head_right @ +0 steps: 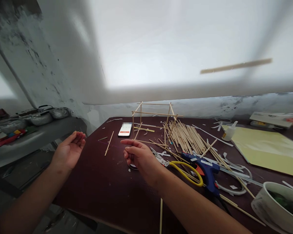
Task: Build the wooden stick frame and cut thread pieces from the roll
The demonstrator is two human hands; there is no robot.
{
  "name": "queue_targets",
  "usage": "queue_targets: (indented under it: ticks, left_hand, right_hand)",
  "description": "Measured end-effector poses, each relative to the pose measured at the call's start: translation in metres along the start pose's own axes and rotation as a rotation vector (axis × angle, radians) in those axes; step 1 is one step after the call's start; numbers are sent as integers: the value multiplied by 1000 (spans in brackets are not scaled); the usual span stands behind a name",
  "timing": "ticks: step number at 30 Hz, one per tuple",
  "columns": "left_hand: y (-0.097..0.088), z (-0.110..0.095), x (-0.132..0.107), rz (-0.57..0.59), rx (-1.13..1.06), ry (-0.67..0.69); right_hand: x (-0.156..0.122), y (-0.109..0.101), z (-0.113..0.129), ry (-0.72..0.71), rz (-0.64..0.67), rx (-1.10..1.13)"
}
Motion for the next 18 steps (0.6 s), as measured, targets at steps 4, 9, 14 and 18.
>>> queue_targets:
  ticks: [4, 9, 14, 18]
  left_hand:
    - [-9, 4, -3, -3, 67, 8]
    - [-33, 5, -11, -5, 272, 5]
    - [-66, -17, -18, -38, 628, -26]
    - [-56, -32, -34, -56, 725, 142]
  right_hand:
    - [0, -1, -1, -25, -8, -60]
    - [0, -3, -1, -77, -19, -242]
    - [-5, 2, -1, -83, 50, -422]
    - [-9, 5, -9, -113, 87, -569]
Point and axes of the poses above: each hand's wrist, its own x-axis towards the middle knuckle, its own y-axis out of the palm, z = x × y, the point moved 1 cm from there along x, towards the middle knuckle, and after that the axes turned 8 degrees about -y, right-handed, at the moved point
